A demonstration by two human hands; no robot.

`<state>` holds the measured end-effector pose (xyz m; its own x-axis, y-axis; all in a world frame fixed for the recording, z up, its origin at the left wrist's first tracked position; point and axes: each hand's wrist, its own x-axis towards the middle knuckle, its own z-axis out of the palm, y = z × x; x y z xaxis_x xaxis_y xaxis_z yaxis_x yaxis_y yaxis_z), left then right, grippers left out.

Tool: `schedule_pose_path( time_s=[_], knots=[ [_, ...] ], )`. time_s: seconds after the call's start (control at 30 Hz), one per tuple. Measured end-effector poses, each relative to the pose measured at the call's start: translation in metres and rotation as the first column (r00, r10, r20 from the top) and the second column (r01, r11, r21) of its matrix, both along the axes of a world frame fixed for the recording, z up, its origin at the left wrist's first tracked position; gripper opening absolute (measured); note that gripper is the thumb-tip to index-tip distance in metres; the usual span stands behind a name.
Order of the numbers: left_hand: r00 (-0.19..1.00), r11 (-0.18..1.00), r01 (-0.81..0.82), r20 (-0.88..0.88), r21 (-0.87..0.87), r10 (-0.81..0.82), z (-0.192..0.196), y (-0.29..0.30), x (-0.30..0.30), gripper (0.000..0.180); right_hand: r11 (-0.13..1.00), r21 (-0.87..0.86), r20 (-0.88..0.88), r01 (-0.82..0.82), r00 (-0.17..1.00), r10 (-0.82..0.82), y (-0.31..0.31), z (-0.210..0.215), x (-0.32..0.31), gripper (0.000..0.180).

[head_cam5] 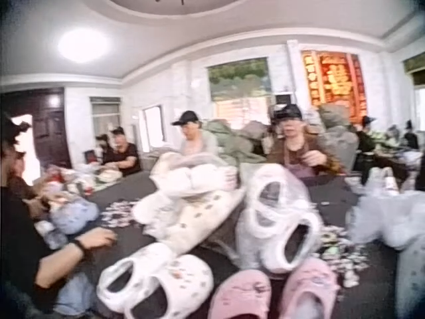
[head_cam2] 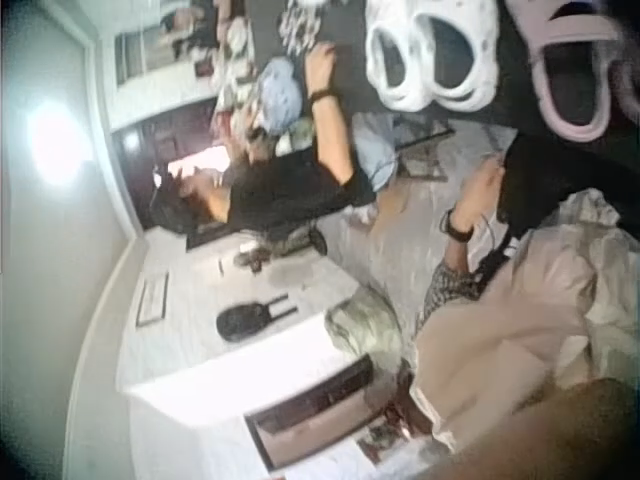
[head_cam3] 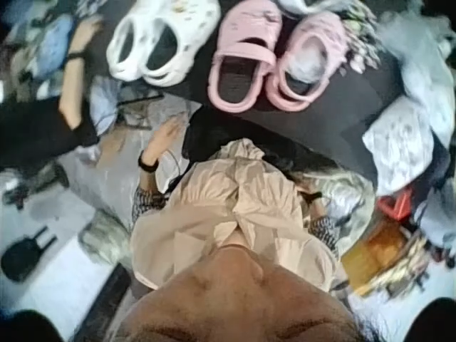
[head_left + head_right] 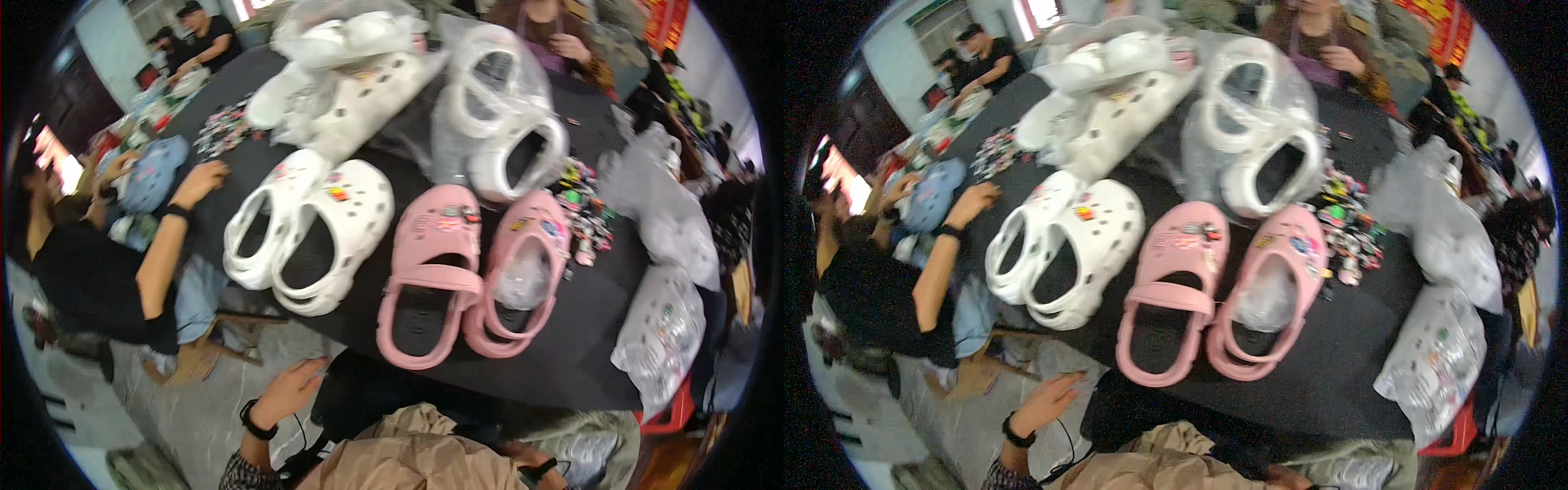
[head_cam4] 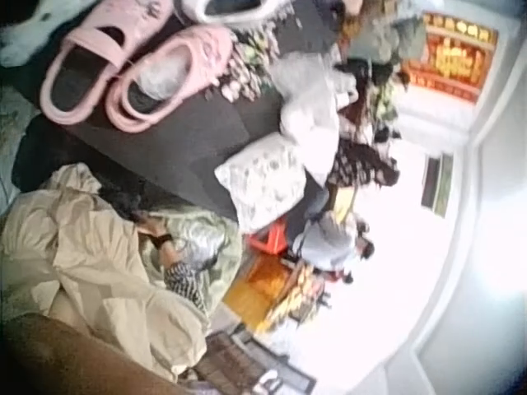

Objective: Applying decorative charms and accessories to foam clogs at a manufacturing station.

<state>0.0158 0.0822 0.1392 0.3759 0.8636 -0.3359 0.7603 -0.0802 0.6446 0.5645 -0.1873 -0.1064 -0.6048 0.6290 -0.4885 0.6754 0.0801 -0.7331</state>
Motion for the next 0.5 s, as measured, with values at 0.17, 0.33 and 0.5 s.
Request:
schedule_pose_path(
  time_s=[0.17, 0.33, 0.5],
  knots=[
    [0.992, 0.978, -0.079, 0.114, 0.192, 0.058, 0.073, 0.020, 0.038, 0.028, 0.995, 0.036, 0.124, 0.095, 0.987, -0.099, -0.004, 0.086, -0.010, 0.061],
    [0.975, 0.948, -0.055, 0.221, 0.315, -0.016, 0.113, 0.029, 0.082, 0.023, 0.975, -0.071, 0.148, 0.211, 0.969, -0.199, 0.108, 0.279, -0.037, 0.059],
    [0.970, 0.864, 0.014, 0.204, 0.503, -0.134, 0.128, 0.029, 0.121, 0.023, 0.890, 0.255, -0.182, 0.379, 0.922, -0.340, 0.177, 0.399, -0.057, 0.034]
  ],
)
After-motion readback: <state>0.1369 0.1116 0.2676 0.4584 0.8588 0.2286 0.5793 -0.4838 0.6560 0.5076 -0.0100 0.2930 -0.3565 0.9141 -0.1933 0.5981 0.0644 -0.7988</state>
